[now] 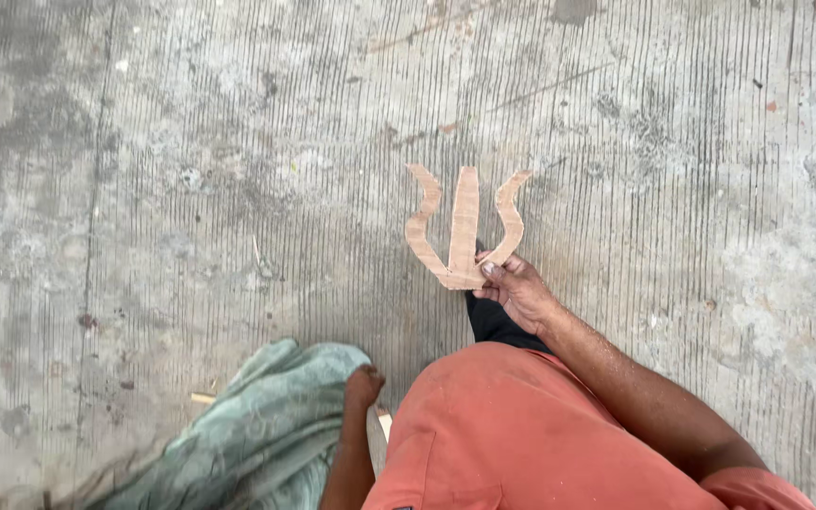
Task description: The person uses a red jigsaw to cut a decorative curved shape from a wooden board. After cutting, they inspect the piece, walk to an outdoor area, and use a long metal rod to tap and adjust the cutout on a concrete surface.
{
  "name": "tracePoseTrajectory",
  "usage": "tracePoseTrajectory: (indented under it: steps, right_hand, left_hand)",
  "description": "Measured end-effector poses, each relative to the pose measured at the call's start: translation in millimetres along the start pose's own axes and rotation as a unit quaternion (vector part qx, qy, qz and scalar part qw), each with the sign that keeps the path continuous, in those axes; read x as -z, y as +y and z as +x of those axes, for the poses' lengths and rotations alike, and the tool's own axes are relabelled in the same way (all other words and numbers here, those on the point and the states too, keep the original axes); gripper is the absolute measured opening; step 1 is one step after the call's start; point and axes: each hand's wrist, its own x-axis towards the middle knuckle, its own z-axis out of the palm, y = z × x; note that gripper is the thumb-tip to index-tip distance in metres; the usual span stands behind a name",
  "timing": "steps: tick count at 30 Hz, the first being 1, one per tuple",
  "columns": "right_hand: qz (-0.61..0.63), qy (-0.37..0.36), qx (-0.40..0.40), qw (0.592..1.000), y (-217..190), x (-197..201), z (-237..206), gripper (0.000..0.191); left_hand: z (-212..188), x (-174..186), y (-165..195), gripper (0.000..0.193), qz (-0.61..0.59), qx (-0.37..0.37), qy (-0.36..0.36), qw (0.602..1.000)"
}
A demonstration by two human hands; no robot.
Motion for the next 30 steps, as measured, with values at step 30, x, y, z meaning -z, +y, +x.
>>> tracePoseTrajectory:
  steps: [30]
  right_hand:
    - [-0.009, 0.187, 0.162, 0.969, -537, 80, 439, 0.027]
  left_hand:
    - [637, 242, 527, 0.047, 0.114, -0.185, -0.023, 0.976]
